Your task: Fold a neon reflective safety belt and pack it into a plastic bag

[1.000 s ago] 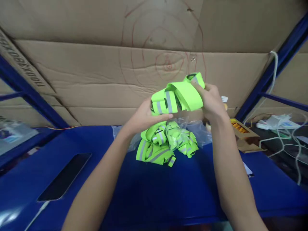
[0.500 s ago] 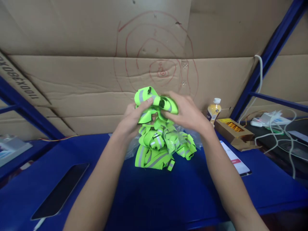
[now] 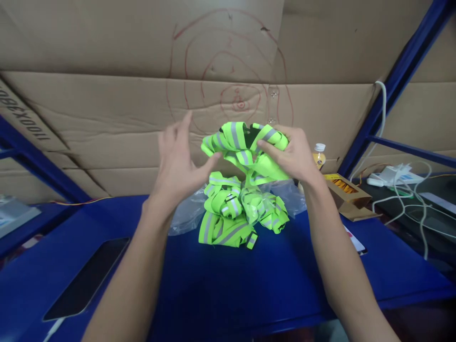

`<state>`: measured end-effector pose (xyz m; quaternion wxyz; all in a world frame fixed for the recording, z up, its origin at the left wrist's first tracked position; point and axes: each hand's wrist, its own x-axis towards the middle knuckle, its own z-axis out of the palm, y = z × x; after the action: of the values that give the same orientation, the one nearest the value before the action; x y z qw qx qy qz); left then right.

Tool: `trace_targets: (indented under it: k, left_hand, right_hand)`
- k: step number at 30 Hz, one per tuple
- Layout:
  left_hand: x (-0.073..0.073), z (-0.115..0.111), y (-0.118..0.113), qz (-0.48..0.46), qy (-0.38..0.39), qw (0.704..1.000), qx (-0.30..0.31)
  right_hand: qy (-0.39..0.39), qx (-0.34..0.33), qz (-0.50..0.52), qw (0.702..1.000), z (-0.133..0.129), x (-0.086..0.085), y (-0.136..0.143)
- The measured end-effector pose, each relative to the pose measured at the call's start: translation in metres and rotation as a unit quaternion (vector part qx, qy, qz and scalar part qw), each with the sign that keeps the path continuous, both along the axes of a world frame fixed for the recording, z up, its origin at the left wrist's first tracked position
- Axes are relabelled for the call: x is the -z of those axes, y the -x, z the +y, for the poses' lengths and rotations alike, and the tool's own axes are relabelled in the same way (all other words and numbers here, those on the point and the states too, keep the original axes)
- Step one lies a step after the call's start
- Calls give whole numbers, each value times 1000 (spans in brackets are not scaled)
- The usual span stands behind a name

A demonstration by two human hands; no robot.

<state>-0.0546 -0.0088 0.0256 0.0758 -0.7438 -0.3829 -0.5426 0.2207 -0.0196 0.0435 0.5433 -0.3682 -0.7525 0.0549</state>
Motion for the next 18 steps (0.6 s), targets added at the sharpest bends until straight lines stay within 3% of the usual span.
trace_targets:
  k: [3, 7, 12, 15, 18]
  left_hand:
    - [-5, -16, -14, 117, -71, 990, 44]
    - [-7, -23, -20, 98, 37, 991, 81]
    - [-1, -3, -7, -122, 132, 972, 150]
    - [5, 10, -1, -301, 182, 913, 206]
    - [7, 18, 0, -355, 250, 862, 263]
  right_hand:
    - [64, -87, -44, 993, -4, -2, 3]
    - [89, -156, -35, 983, -11, -4, 3]
    - [34, -82, 62, 994, 1, 2, -11]
    - [-13, -4, 108, 994, 17, 7, -25]
    - [-48, 75, 124, 988, 33, 13, -35]
